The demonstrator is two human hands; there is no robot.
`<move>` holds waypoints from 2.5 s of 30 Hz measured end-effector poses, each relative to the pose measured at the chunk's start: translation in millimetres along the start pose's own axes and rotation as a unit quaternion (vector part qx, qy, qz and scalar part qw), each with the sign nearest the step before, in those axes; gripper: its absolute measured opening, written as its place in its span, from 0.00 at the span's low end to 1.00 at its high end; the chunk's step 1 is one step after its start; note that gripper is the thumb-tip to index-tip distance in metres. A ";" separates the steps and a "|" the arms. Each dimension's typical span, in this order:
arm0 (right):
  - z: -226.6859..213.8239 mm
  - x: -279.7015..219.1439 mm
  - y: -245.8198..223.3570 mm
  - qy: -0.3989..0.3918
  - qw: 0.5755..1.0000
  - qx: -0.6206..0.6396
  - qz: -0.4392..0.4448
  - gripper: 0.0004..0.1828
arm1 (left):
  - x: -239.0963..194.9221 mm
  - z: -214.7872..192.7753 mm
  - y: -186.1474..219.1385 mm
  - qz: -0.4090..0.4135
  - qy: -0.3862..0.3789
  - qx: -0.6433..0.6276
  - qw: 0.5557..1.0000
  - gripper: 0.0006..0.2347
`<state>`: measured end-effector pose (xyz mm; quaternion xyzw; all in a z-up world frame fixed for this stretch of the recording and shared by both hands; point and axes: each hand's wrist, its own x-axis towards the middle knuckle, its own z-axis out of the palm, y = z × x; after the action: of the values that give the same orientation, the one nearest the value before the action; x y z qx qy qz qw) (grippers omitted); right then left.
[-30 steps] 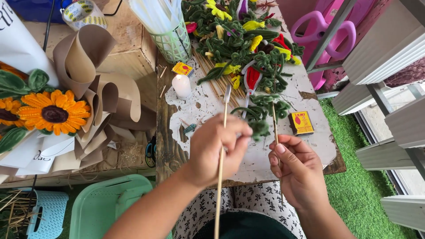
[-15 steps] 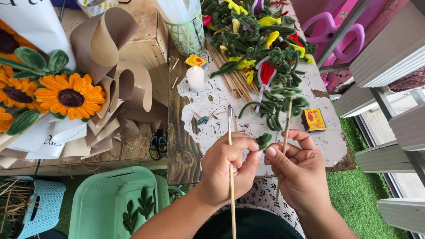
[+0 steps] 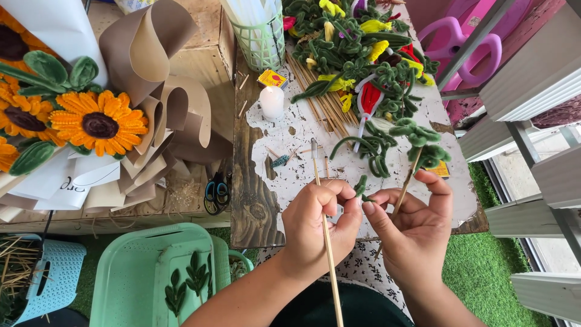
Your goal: Assembling decorative leaf structures by attaching green fabric or plastic leaves to wooden sticks using a heat source.
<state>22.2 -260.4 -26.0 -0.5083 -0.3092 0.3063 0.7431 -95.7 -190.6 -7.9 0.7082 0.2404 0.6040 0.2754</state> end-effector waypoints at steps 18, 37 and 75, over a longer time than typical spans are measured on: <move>-21.2 18.2 -8.9 -0.082 0.964 0.091 0.235 0.26 | 24.4 -15.0 -13.0 0.084 -0.052 -0.117 0.988 0.15; -12.5 16.9 -20.2 -0.132 0.953 0.022 0.271 0.15 | 38.4 0.0 -28.8 0.225 -0.112 -0.107 0.962 0.14; -32.2 18.2 23.0 -0.035 0.818 -0.472 -0.327 0.09 | 23.9 -63.9 -35.6 0.172 0.081 -0.081 0.978 0.08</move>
<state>55.1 -257.8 -54.4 -0.6544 -0.5900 -0.1209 0.4573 -155.4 -142.1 -7.3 0.6627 0.0865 0.7155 0.2035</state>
